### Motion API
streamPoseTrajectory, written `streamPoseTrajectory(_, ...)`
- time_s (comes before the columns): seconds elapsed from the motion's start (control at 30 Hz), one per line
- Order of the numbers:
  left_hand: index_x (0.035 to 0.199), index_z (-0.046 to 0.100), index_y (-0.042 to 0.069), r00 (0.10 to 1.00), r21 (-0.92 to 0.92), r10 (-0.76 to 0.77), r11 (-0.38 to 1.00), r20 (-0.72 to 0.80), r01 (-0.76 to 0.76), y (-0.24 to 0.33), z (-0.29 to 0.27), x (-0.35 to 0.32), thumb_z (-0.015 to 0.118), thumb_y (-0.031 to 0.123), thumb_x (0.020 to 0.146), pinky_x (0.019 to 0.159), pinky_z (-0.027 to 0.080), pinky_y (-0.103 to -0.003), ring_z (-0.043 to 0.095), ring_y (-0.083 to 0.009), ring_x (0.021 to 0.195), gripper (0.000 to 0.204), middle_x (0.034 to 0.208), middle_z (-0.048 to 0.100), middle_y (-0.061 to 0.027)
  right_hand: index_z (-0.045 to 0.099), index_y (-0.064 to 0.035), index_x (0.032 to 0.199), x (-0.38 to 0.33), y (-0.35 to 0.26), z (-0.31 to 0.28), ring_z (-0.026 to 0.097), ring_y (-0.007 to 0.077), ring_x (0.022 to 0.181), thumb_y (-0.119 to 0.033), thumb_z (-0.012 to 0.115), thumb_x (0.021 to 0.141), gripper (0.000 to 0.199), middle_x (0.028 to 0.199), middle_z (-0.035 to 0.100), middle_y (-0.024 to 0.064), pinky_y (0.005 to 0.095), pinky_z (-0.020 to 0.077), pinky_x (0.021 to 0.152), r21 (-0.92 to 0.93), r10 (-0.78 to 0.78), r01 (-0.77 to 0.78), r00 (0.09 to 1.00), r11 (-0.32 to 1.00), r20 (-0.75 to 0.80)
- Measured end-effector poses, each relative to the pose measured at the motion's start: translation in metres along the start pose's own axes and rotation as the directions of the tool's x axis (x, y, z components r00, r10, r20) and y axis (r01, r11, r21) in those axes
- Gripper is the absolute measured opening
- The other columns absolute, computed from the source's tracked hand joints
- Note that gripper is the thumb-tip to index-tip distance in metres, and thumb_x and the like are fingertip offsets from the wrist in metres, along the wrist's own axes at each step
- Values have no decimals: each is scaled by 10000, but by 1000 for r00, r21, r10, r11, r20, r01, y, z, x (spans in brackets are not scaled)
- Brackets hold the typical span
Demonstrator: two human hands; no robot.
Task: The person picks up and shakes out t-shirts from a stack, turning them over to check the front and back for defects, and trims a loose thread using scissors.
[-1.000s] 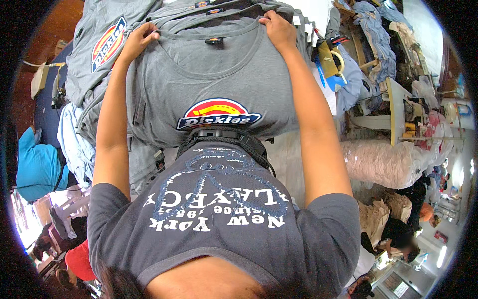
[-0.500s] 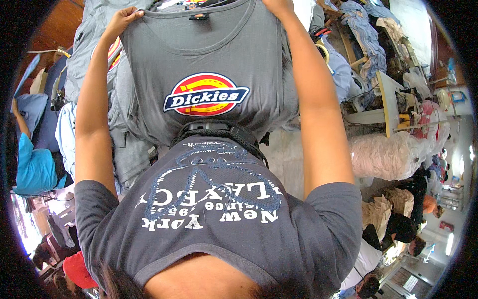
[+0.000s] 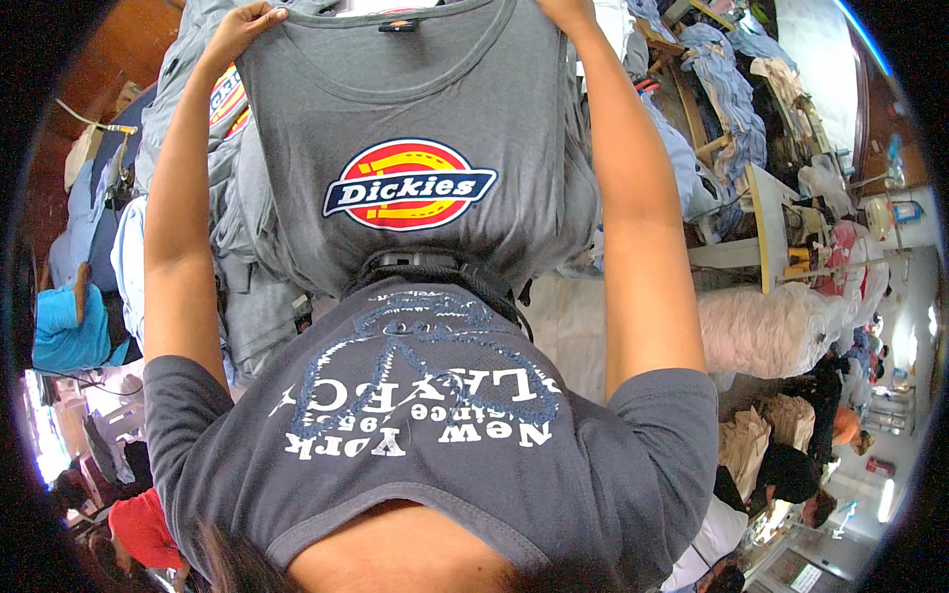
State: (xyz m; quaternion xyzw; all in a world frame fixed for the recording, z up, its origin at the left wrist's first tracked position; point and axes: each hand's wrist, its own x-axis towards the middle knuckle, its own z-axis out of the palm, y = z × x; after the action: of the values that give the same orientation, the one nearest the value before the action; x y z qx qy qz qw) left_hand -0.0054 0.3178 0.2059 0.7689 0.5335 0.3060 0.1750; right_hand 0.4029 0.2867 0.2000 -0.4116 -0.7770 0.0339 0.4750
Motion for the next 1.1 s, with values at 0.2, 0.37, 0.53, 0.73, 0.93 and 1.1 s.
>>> streamPoseTrajectory(0.2,674,551,35,988,242,152,960,-36,-139,-30,10,8,586,441,755,507,339,-219,397,-55,541,416,564,447,28,614,-27,770,-7,16,13,578,138,714,-103,507,771,131,768,620,76,248,444,654,-57,232,-228,970,972,72)
streamPoseTrajectory(0.37,729,594,3,986,311,120,947,-112,-80,-27,69,-6,574,565,673,592,427,-369,574,-311,644,566,658,581,-167,634,-113,752,-44,58,45,564,148,641,-354,638,694,248,672,605,29,281,424,599,-176,326,-311,943,934,64)
streamPoseTrajectory(0.53,932,557,13,946,59,-28,997,-322,50,-37,80,-28,618,493,691,611,436,-319,570,-222,697,540,755,593,-123,598,-52,827,-68,69,31,547,144,673,-377,631,722,343,712,588,39,278,437,633,-57,347,-352,935,934,-77)
streamPoseTrajectory(0.73,905,556,32,864,-638,-483,624,141,452,-50,48,-82,612,384,759,616,437,-205,525,-74,653,385,769,564,-4,557,-16,859,-104,33,-14,542,129,678,-376,611,756,378,739,581,44,272,444,644,385,838,-872,435,302,330)
streamPoseTrajectory(0.93,726,527,124,856,-763,-392,419,338,493,-37,55,-79,603,285,781,576,426,-204,470,-46,588,186,649,490,63,511,-8,1058,-107,16,0,539,147,903,-248,587,801,360,1001,572,64,263,428,790,625,645,-780,488,20,588)
streamPoseTrajectory(1.1,771,562,88,857,-863,-104,-12,504,506,-60,58,-82,567,246,809,596,451,-217,529,-64,636,162,693,562,31,447,-1,1145,-105,12,8,488,171,1040,-276,544,823,435,1125,516,92,314,383,902,669,450,-721,543,-184,709)
